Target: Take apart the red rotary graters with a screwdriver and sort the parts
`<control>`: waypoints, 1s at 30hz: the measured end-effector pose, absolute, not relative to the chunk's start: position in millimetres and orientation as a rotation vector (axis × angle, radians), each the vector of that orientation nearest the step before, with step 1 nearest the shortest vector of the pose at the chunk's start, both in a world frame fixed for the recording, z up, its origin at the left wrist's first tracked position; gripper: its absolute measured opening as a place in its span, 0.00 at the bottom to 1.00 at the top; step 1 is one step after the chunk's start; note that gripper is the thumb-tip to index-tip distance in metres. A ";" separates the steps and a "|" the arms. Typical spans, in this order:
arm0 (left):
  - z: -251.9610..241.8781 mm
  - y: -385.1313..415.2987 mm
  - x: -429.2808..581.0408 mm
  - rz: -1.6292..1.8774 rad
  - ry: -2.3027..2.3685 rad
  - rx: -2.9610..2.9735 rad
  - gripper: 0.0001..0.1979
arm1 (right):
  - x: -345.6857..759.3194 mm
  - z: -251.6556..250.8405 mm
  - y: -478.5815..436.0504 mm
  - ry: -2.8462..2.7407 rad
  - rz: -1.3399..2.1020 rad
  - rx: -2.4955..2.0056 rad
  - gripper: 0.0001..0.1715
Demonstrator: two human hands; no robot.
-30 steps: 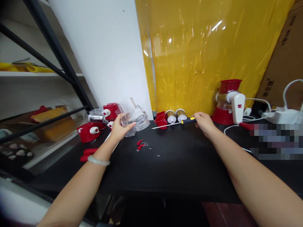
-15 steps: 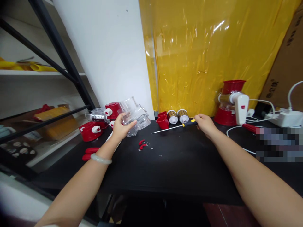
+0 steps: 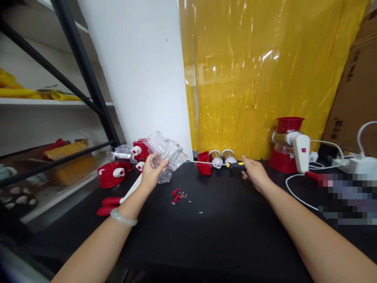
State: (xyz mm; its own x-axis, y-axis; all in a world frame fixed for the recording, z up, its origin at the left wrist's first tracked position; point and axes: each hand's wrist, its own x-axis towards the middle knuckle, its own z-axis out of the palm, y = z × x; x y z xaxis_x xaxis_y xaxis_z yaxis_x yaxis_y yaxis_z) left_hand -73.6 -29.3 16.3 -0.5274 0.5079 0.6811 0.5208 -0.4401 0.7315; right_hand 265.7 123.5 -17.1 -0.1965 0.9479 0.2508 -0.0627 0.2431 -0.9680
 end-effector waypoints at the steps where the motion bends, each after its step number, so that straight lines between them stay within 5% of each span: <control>1: 16.1 -29.6 -74.5 -2.179 -1.654 -1.490 0.26 | 264.5 -16.5 121.5 -1.424 1.209 -0.902 0.27; 21: 19.5 -27.8 -87.9 -2.300 -1.671 -1.335 0.28 | 263.6 -28.2 129.3 -1.814 1.017 -1.076 0.25; 30: 23.8 -31.1 -82.0 -2.394 -1.668 -1.355 0.29 | 267.7 -9.1 115.0 -2.644 0.395 -0.882 0.14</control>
State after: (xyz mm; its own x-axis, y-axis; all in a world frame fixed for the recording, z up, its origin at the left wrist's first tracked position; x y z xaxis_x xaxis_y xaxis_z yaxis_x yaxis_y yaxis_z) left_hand -82.0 -31.1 23.8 -0.6427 0.4924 0.5870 0.3801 -0.4604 0.8023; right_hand 267.7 115.0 -9.1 -0.7559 0.6182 0.2155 0.5283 0.7704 -0.3569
